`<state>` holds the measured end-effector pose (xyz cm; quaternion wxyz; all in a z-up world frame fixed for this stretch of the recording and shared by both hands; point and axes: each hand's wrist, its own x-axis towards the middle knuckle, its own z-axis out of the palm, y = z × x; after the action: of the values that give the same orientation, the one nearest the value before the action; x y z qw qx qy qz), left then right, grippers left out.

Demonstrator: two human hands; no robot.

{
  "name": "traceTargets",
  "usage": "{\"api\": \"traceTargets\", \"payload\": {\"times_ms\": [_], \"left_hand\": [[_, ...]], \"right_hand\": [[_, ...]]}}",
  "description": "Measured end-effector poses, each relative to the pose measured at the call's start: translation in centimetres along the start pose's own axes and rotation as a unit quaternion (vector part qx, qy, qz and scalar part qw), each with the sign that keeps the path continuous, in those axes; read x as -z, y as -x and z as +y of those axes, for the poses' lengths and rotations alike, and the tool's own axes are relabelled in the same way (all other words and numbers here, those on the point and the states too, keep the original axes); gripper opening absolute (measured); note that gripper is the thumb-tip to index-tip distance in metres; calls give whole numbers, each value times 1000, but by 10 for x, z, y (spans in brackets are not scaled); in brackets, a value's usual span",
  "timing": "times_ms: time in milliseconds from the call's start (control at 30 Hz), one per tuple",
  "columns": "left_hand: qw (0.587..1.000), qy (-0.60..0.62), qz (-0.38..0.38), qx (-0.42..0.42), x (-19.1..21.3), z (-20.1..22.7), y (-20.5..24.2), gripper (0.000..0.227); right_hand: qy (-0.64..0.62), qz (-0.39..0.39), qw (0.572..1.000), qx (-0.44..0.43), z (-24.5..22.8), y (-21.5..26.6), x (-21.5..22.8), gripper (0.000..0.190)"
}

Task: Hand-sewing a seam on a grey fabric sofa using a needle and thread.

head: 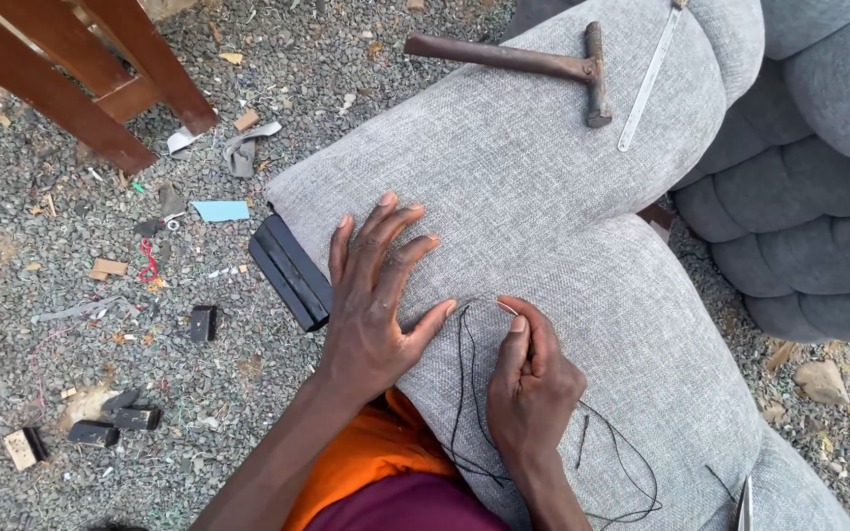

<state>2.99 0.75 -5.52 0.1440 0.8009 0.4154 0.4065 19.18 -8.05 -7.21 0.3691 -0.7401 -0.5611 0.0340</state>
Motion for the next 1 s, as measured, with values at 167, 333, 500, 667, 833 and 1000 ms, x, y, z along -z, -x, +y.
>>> {"api": "traceTargets", "payload": {"times_ms": [167,333,500,667,833,1000], "left_hand": [[999,4,-33,-1,5,-2,0,70],[997,-1,-74,-9,14,1,0,80],[998,19,-52,17,15,23,13,56],[993,-69,-87,44,19,58,32,55],[995,-37,-80,51,2,47,45,42],[997,-3,-54,49,-8,44,48,21]], "right_hand": [[-7,-14,1000,-17,-7,-3,3,31],[-34,5,999,-23,-17,-6,10,29],[-57,25,997,-35,-14,-6,12,29],[-105,23,992,-70,-26,-10,18,29],[-132,21,989,-63,-20,-9,15,29],[-150,24,986,-70,-14,-7,13,28]]}}
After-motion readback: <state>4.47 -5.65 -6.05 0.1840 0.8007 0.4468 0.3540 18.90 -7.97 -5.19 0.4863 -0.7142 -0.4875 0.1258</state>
